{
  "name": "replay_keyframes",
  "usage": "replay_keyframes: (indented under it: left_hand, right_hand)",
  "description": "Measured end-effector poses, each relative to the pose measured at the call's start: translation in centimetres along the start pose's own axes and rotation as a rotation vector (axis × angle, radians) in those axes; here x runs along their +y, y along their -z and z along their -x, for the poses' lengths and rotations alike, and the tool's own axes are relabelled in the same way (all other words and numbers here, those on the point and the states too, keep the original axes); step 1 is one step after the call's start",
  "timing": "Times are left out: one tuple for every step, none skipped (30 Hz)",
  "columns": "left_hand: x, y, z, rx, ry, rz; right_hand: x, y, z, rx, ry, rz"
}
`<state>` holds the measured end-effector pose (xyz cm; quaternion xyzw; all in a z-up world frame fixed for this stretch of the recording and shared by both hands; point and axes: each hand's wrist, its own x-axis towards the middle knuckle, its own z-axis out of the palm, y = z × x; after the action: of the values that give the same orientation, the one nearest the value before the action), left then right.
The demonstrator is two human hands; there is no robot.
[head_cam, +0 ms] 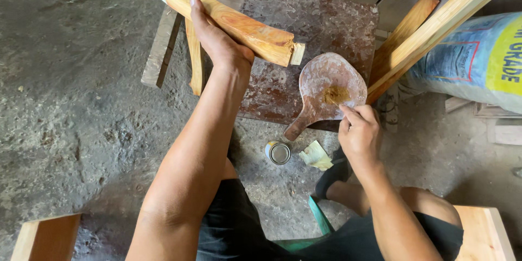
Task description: The person mixes a yellow paste on a wooden board, then uses a small tool to apply the paste into cracks and imperfections on a curved wooden piece. The person also uses a folded paper to wipe excess paste from the wood surface.
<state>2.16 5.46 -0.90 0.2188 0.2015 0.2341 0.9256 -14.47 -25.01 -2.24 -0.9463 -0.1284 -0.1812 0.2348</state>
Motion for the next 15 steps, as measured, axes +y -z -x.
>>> replay_keyframes:
  left_hand:
    - [-0.2,0.0,0.0,0.000,0.007,-0.004]
    - [-0.3,0.1,0.1,0.001,0.013,-0.006]
    - [-0.4,0.2,0.2,0.001,0.020,-0.008]
    - [-0.5,0.2,0.3,-0.001,0.025,-0.010]
    - [-0.5,0.2,0.3,-0.003,0.030,-0.012]
    - [-0.5,0.0,0.2,-0.011,0.033,-0.012]
    - [-0.5,-0.2,0.1,-0.009,0.034,-0.008]
    - [-0.5,-0.2,0.3,-0.006,0.036,-0.004]
    - [-0.6,-0.3,0.5,-0.002,0.039,0.001]
    - [-0.6,-0.5,0.6,0.001,0.040,-0.013]
    - [-0.5,-0.7,1.0,0.004,0.042,-0.027]
    - [-0.3,-0.9,1.2,0.003,0.037,-0.041]
    - [-0.1,-1.2,1.6,0.029,0.071,-0.054]
    - [0.0,-1.5,2.1,0.055,0.104,-0.067]
    - [0.0,-1.8,2.5,0.081,0.137,-0.080]
  right_hand:
    - [0.0,-0.3,0.0,0.003,0.005,0.015]
    - [0.1,-0.5,0.1,0.007,0.011,0.032]
    - [0.1,-0.7,0.2,0.000,0.012,0.043]
    - [0.0,-1.0,0.4,-0.008,0.012,0.053]
    - [0.0,-1.2,0.4,-0.016,0.013,0.064]
    - [-0.2,-1.7,0.2,-0.033,-0.011,0.051]
    - [-0.3,-1.9,0.1,-0.050,-0.034,0.038]
    - [-0.4,-1.6,0.2,-0.070,-0.058,0.027]
    - [-0.4,-1.1,0.3,-0.090,-0.099,-0.032]
    - [-0.6,-0.7,-0.1,-0.103,-0.137,-0.095]
    - [-0.9,-0.3,-0.6,-0.116,-0.174,-0.157]
    - [-1.3,0.1,-1.2,-0.059,-0.161,-0.214]
    - [-1.9,0.8,-1.6,-0.002,-0.146,-0.272]
    - [-2.7,1.5,-2.1,0.055,-0.131,-0.330]
    - [-3.6,2.0,-2.7,0.114,-0.080,-0.345]
